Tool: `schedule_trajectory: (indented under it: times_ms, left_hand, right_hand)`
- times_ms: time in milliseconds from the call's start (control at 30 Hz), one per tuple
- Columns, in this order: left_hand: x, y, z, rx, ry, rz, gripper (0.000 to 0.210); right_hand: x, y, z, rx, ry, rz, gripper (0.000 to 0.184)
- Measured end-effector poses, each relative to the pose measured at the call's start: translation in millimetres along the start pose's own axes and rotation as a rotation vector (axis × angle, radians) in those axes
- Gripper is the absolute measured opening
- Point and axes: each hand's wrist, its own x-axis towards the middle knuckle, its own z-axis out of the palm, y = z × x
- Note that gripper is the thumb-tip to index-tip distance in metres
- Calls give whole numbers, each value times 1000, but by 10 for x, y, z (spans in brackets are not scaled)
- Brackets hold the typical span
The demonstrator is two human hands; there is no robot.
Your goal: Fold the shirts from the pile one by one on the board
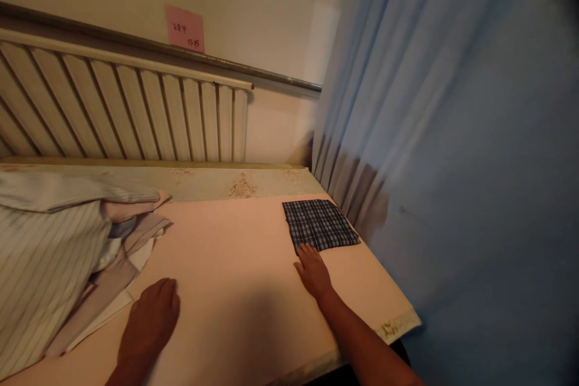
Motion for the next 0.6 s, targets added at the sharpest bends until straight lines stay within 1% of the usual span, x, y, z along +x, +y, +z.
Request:
schedule_trajectory:
  times_ms: [233,400,600]
  left_hand:
    - [4,-31,50,-14,11,0,38]
    - [6,-11,21,-3,12,-2,38]
    - [8,0,-2,-9,4,-11,38]
  right_hand:
    - [4,4,5,-4,-14,5,42]
    - [6,-10,-21,-9,-12,2,42]
    - [1,0,-3,-10,5,-2,42]
